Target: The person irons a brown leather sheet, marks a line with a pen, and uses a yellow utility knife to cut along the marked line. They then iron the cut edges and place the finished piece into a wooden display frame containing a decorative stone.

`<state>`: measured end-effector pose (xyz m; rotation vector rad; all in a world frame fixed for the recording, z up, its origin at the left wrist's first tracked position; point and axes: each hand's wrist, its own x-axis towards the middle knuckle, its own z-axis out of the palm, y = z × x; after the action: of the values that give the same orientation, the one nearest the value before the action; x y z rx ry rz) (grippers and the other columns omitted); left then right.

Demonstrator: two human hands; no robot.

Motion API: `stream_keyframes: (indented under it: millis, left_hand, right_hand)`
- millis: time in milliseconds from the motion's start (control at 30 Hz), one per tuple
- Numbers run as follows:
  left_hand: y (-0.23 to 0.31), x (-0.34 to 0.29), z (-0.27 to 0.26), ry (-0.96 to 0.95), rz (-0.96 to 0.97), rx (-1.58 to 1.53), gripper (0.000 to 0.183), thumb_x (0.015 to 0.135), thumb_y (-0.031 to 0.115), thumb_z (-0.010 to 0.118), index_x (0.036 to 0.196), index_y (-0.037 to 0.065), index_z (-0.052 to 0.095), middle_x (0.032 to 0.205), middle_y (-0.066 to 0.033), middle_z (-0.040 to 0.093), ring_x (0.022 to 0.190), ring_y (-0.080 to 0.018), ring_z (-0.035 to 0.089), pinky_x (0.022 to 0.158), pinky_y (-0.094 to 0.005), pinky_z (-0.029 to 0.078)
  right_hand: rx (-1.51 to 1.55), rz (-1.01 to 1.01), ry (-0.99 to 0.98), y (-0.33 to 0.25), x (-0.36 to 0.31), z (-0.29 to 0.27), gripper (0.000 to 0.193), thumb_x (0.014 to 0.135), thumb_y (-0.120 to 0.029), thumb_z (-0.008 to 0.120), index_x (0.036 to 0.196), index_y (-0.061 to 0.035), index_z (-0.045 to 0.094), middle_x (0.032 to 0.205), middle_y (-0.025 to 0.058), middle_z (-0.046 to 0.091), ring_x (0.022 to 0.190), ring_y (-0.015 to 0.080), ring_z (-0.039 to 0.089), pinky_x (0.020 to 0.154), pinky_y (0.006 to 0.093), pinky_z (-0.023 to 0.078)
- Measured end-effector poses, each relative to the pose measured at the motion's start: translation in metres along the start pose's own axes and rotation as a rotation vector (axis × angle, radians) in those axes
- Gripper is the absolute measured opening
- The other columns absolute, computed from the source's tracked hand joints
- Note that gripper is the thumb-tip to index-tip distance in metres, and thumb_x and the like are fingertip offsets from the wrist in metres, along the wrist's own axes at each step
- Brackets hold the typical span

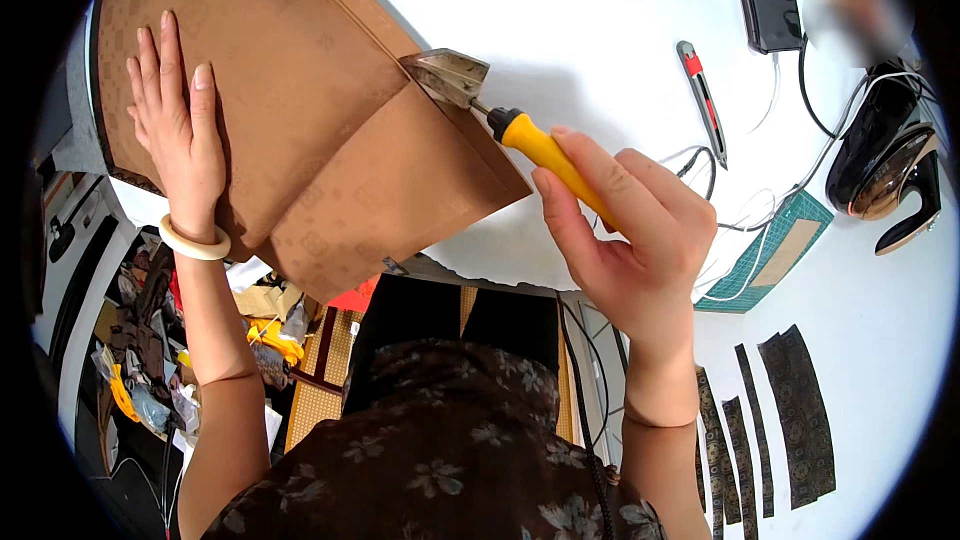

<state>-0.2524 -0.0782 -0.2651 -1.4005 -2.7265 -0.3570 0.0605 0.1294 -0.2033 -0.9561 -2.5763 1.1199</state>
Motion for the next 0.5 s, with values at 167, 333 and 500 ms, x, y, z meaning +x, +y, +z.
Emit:
stream_keyframes:
  millis: [167, 333, 500]
  left_hand:
    - [0.0, 0.0, 0.001, 0.0, 0.006, 0.023, 0.061, 0.104, 0.053, 0.043, 0.16, 0.029, 0.037, 0.167, -0.0145, 0.029, 0.154, -0.0442, 0.019, 0.118, -0.0698, 0.008]
    - [0.004, -0.001, -0.001, -0.01, 0.005, 0.042, 0.059, 0.108, 0.051, 0.037, 0.161, 0.026, 0.035, 0.169, -0.011, 0.026, 0.156, -0.0409, 0.016, 0.119, -0.0671, 0.006]
    - [0.004, 0.001, -0.001, -0.018, 0.011, 0.045, 0.059, 0.108, 0.05, 0.038, 0.162, 0.026, 0.034, 0.169, -0.011, 0.025, 0.156, -0.0418, 0.016, 0.119, -0.067, 0.006]
  right_hand:
    - [0.011, -0.034, 0.026, 0.001, -0.001, -0.002, 0.033, 0.079, -0.002, 0.083, 0.112, -0.0017, 0.076, 0.063, 0.0038, 0.058, 0.05, 0.0105, 0.047, 0.047, 0.0244, 0.033]
    - [-0.004, -0.009, -0.006, 0.0, 0.0, -0.004, 0.032, 0.079, -0.003, 0.083, 0.11, -0.0013, 0.076, 0.062, 0.0036, 0.057, 0.05, 0.0107, 0.047, 0.047, 0.0244, 0.033]
    - [0.046, -0.001, 0.018, 0.002, 0.006, 0.0, 0.031, 0.079, -0.002, 0.083, 0.11, -0.0015, 0.077, 0.061, 0.0036, 0.055, 0.05, 0.0111, 0.046, 0.047, 0.0253, 0.033]
